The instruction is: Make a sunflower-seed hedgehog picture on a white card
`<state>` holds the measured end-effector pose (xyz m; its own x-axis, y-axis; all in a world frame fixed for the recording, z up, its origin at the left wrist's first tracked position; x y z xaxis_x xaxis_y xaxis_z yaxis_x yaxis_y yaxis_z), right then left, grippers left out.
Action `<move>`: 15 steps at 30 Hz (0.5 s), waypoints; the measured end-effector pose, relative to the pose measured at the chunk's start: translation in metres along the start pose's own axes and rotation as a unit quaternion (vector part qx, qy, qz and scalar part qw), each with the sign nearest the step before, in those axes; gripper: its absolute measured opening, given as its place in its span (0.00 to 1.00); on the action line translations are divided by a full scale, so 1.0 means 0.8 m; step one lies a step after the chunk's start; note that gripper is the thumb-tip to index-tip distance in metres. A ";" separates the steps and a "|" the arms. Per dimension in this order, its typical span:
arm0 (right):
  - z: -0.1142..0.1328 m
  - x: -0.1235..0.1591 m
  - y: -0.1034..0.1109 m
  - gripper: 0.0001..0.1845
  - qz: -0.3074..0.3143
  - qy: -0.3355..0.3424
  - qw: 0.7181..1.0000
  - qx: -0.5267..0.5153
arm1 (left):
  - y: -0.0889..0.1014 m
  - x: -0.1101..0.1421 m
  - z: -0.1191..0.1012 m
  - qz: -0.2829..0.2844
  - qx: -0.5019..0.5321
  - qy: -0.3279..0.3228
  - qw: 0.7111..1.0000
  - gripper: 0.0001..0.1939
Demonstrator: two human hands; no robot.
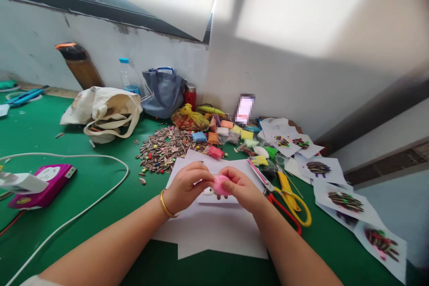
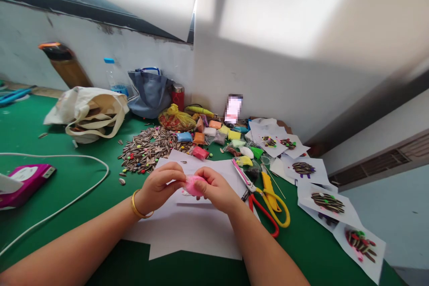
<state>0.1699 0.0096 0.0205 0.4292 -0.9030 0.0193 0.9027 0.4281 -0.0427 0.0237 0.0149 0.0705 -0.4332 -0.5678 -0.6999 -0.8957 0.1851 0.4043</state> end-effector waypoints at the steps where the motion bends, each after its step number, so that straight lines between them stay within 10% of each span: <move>1: 0.000 0.000 0.001 0.18 -0.001 0.001 1.000 0.001 | 0.000 0.000 0.000 -0.002 -0.003 0.010 1.000 0.04; 15: -0.001 -0.001 0.004 0.19 0.000 0.013 1.000 -0.002 | 0.003 -0.004 0.010 -0.020 0.034 0.072 0.997 0.02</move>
<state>0.1719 0.0118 0.0192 0.4275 -0.9040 -0.0057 0.9029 0.4273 -0.0473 0.0226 0.0240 0.0689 -0.3824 -0.6844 -0.6208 -0.9188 0.2106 0.3338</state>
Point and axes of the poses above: each hand's wrist, its own x-axis away from the middle knuckle, its own y-axis out of the back of the hand, z = x × y, the point moved 7 cm from there along -x, towards the middle knuckle
